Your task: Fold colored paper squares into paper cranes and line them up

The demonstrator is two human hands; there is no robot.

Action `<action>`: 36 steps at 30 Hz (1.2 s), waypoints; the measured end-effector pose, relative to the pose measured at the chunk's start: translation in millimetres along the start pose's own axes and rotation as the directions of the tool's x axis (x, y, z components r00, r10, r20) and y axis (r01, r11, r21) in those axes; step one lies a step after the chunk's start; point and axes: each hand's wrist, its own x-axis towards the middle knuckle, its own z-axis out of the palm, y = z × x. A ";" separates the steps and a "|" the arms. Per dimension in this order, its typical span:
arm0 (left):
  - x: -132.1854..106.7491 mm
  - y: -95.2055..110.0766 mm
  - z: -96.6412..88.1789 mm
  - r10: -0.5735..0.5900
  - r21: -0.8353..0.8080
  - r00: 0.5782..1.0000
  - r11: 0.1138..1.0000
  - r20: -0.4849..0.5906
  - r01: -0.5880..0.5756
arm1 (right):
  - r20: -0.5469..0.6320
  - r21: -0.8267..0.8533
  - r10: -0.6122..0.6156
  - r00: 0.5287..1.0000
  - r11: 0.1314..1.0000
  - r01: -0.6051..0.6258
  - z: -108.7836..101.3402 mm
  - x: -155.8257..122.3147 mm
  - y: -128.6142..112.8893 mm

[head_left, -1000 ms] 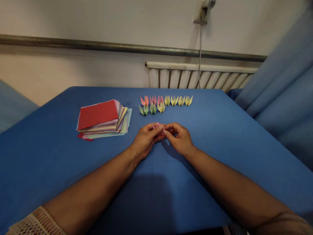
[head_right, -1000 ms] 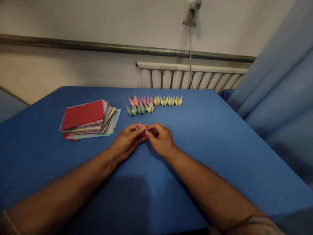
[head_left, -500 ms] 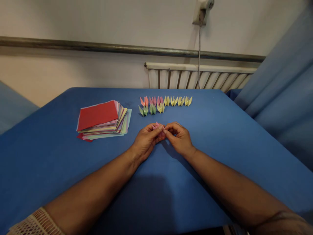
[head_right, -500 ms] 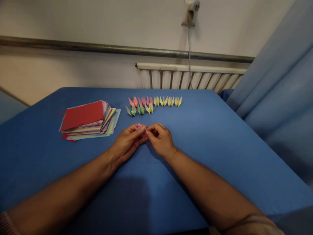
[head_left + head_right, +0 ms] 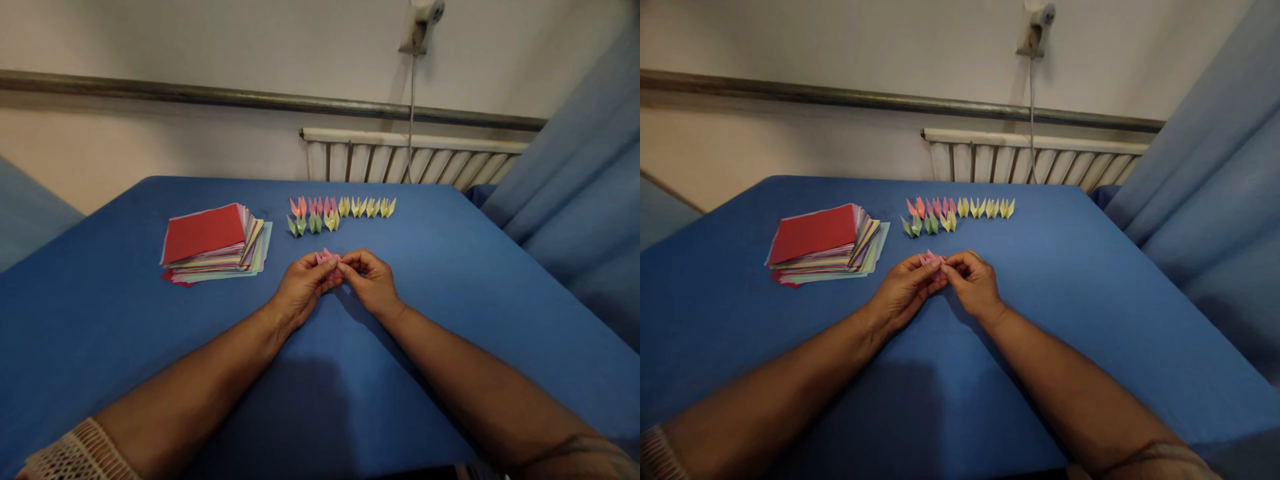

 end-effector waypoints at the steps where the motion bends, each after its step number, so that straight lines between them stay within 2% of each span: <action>1: -0.2 0.2 -0.1 0.002 0.008 1.000 1.000 0.003 -0.002 | 0.000 0.005 0.004 1.000 1.000 -0.004 -0.2 0.0 -1.1; 9: -3.0 1.6 1.1 0.023 0.065 1.000 0.998 0.021 -0.024 | 0.026 0.039 0.013 1.000 0.999 -0.014 -2.6 0.8 -7.0; 20: -3.1 2.4 2.6 0.019 0.041 0.999 0.999 -0.033 -0.017 | 0.097 0.077 0.037 0.995 0.996 -0.045 -3.6 0.0 -7.9; 24: -2.7 0.4 1.9 -0.002 0.023 0.999 1.000 -0.034 0.003 | 0.090 0.159 0.065 0.994 0.984 -0.079 -2.3 0.0 -9.7; 29: -2.5 -0.5 0.8 -0.013 0.037 1.000 0.999 -0.020 0.014 | 0.051 0.127 0.026 0.998 0.991 -0.032 -1.9 0.6 -9.4; 36: -2.5 0.8 1.3 -0.029 0.058 0.998 0.998 -0.054 0.033 | 0.122 0.181 0.135 0.983 0.971 -0.156 -5.3 2.5 -11.7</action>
